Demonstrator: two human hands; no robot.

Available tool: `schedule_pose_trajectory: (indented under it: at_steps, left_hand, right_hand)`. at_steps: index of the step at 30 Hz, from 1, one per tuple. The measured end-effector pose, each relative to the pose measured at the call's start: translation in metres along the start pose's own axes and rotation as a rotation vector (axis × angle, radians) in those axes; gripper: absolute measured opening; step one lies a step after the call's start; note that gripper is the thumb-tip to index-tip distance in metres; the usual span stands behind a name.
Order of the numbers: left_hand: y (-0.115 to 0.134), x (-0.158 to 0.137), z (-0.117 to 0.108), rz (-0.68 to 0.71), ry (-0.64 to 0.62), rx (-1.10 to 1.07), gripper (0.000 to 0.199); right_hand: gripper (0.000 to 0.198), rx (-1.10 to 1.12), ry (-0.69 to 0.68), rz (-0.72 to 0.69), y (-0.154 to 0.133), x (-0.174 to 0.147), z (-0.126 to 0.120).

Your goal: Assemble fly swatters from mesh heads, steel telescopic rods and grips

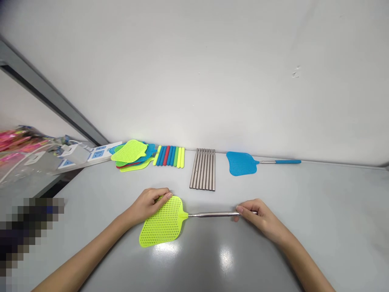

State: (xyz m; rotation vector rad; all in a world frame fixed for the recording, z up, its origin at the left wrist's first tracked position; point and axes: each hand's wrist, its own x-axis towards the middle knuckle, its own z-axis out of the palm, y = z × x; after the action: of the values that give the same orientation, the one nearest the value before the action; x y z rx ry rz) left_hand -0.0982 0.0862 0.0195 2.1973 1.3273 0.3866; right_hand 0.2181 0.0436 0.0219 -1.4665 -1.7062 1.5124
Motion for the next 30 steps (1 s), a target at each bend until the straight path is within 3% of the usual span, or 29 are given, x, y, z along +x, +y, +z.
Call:
schedule_pose_trajectory:
  at_steps: [9, 22, 30]
  left_hand:
    - [-0.001, -0.001, 0.000, -0.003, -0.019, -0.005, 0.035]
    - [0.007, -0.005, 0.002, -0.053, -0.056, -0.138, 0.035]
    - [0.011, -0.007, -0.001, -0.057, -0.040, -0.125, 0.036]
  right_hand:
    - [0.043, 0.001, -0.052, 0.036, -0.003, -0.001, 0.000]
    - [0.049, -0.002, -0.010, 0.067, 0.012, 0.003, 0.000]
    - [0.046, -0.065, -0.002, 0.083, 0.006, 0.000, 0.003]
